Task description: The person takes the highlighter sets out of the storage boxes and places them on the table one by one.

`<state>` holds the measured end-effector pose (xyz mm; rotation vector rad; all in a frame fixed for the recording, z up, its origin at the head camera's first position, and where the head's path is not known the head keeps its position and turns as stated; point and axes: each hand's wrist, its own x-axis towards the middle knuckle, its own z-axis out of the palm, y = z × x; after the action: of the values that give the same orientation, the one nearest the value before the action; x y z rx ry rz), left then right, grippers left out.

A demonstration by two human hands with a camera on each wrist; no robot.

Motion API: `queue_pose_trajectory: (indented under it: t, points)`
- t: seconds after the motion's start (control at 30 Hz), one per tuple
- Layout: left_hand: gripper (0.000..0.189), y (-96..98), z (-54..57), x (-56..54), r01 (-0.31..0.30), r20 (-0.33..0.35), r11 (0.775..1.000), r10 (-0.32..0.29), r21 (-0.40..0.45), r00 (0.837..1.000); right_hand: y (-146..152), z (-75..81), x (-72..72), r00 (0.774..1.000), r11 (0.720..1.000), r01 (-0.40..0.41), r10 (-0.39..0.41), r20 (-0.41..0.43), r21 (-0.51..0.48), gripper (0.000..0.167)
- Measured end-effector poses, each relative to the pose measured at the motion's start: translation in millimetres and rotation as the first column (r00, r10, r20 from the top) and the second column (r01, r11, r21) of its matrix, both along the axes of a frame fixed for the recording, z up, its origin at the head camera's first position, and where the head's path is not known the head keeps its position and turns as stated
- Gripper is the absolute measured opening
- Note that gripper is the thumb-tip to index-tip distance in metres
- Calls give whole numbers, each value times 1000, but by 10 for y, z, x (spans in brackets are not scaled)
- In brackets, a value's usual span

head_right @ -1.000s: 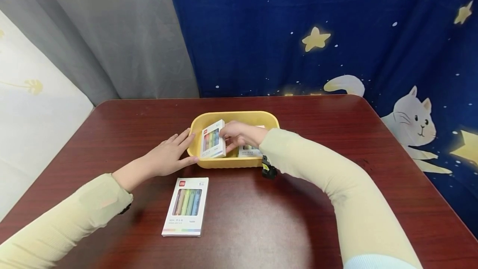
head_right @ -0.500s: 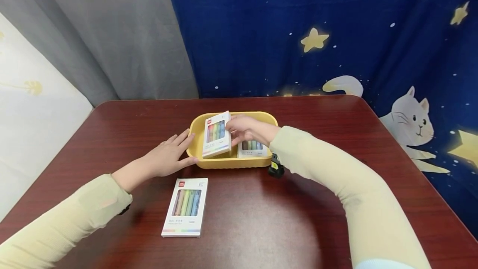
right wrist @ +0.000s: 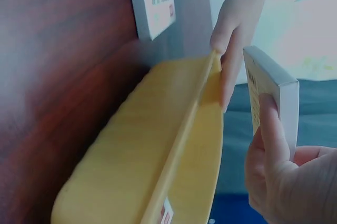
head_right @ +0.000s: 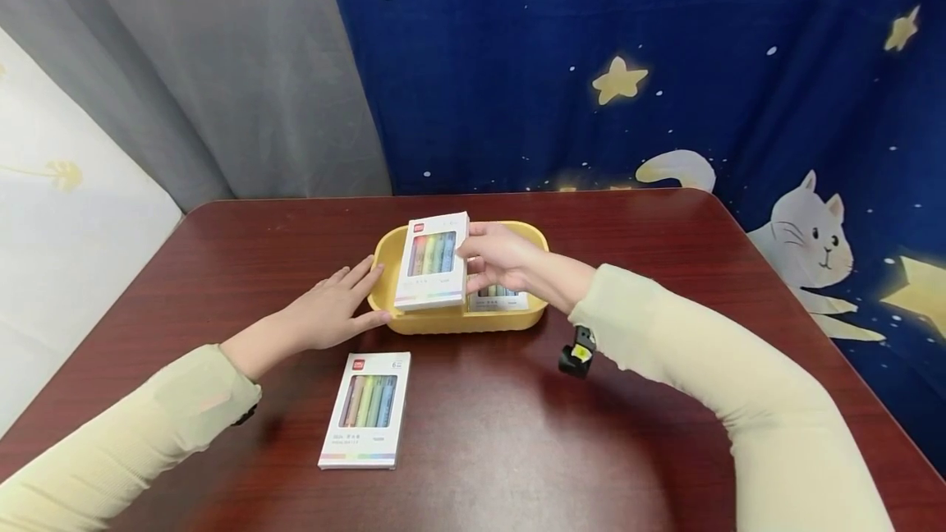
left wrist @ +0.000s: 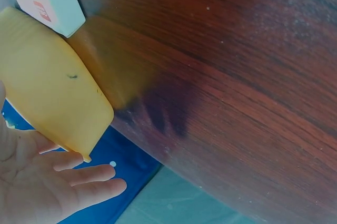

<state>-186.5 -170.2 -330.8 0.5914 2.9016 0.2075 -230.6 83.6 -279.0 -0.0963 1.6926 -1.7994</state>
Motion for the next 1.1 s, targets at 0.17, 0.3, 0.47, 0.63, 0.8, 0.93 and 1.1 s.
queue_pose_trajectory:
  t: [0.17,0.3,0.47,0.63,0.8,0.93,1.1]
  points:
    - [83,2,-7,-4,3,-9,1000,-3,0,1000,122,12,174,999,998,-41,41,-4,-47,47]
    - [82,8,-15,1,4,-14,1000,-4,1,1000,240,-27,350,998,996,-60,60,-10,-68,47]
    - [83,9,-25,3,2,-20,1000,-2,-1,1000,370,-109,562,997,991,-75,77,11,-114,49]
    - [82,3,-30,14,0,-23,1000,0,5,1000,446,-201,727,993,981,-110,115,24,-159,50]
    - [83,-1,-40,25,4,-25,1000,-4,7,1000,508,-315,862,989,970,-137,147,34,-200,55]
    - [83,0,-38,19,4,-29,1000,-4,3,1000,547,-399,962,986,965,-150,162,38,-217,55]
    - [83,0,-39,9,6,-34,1000,-6,-3,999,568,-505,1036,983,964,-163,176,45,-210,58]
